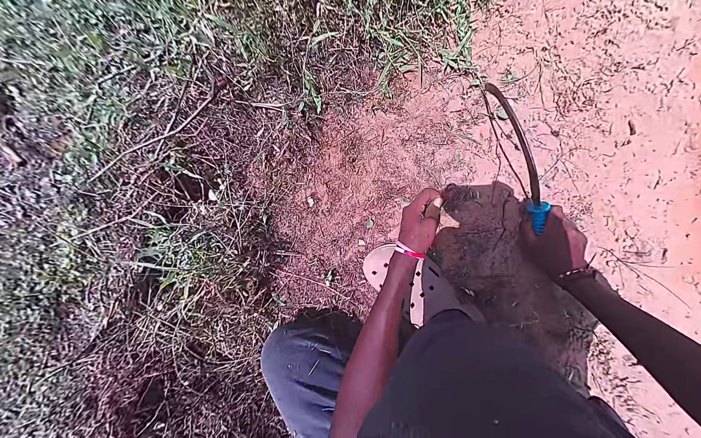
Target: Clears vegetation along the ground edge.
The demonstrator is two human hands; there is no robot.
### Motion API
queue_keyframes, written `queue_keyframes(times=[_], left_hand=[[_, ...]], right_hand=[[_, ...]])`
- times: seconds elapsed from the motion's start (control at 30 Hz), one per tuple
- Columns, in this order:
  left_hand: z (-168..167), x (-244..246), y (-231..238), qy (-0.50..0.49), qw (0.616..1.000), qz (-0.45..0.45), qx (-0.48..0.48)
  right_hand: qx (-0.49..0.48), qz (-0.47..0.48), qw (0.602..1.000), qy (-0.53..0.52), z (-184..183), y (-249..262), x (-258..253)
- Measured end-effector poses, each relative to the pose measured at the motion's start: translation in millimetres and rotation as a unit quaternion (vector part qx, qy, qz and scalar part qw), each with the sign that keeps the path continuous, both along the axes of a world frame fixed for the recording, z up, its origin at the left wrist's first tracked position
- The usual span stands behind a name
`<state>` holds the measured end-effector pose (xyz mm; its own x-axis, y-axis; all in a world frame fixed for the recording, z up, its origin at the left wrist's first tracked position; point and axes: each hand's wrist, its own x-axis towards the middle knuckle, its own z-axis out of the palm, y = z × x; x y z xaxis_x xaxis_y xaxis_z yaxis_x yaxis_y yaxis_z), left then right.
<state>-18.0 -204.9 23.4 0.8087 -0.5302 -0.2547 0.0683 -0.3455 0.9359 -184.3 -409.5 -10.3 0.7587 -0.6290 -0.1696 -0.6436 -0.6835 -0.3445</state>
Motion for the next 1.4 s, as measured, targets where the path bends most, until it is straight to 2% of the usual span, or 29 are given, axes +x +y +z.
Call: queue_keyframes(times=[0.07, 0.13, 0.27, 0.4, 0.5, 0.6, 0.7, 0.8, 0.87, 0.93, 1.1, 1.3, 1.4], left_hand=[[4.6, -2.6, -7.8, -0.043, 0.997, -0.003, 0.063], [0.9, -8.4, -4.6, -0.058, 0.994, 0.016, 0.087], [-10.9, -15.1, 7.3, -0.077, 0.99, 0.114, 0.014], [16.1, 3.1, 20.9, -0.149, 0.966, 0.208, -0.025], [38.0, 30.8, 42.7, -0.173, 0.969, 0.176, 0.018], [28.4, 44.7, 45.1, -0.184, 0.977, 0.086, 0.062], [8.4, 35.8, 14.7, -0.144, 0.977, -0.043, 0.148], [-9.6, 16.8, -25.8, -0.124, 0.938, -0.142, 0.292], [-19.0, 5.9, -42.0, -0.119, 0.925, -0.138, 0.334], [-13.4, 1.9, -50.1, -0.083, 0.921, -0.12, 0.362], [3.1, 10.6, -38.6, -0.061, 0.9, -0.105, 0.419], [11.0, 27.6, -28.0, -0.004, 0.891, -0.11, 0.44], [12.1, 25.3, -26.4, 0.013, 0.889, -0.169, 0.426]], right_hand=[[-0.001, -0.001, 1.0, 0.004, 1.6, -1.3, 2.6], [-0.004, -0.003, 1.0, -0.002, 1.7, -1.6, 2.2], [0.005, -0.017, 1.0, 0.013, 4.8, 0.6, 3.8], [-0.001, -0.014, 1.0, 0.012, 3.3, 0.3, 5.8], [0.001, -0.009, 1.0, 0.015, 3.5, 0.5, 4.3], [0.014, -0.005, 1.0, 0.005, 3.1, 0.7, 5.2], [0.024, -0.007, 0.999, 0.024, 3.5, -2.2, 5.3], [0.015, 0.001, 1.0, 0.021, 1.8, -1.7, 4.2], [0.007, 0.008, 1.0, 0.004, 0.7, -1.1, 3.1], [0.004, 0.011, 1.0, -0.005, 0.7, -2.2, 2.5], [0.0, 0.02, 1.0, -0.015, -5.9, -4.9, -1.2], [-0.006, 0.018, 1.0, -0.018, -6.4, -3.7, -1.3], [0.0, 0.016, 1.0, -0.019, -5.8, -4.3, -0.2]])
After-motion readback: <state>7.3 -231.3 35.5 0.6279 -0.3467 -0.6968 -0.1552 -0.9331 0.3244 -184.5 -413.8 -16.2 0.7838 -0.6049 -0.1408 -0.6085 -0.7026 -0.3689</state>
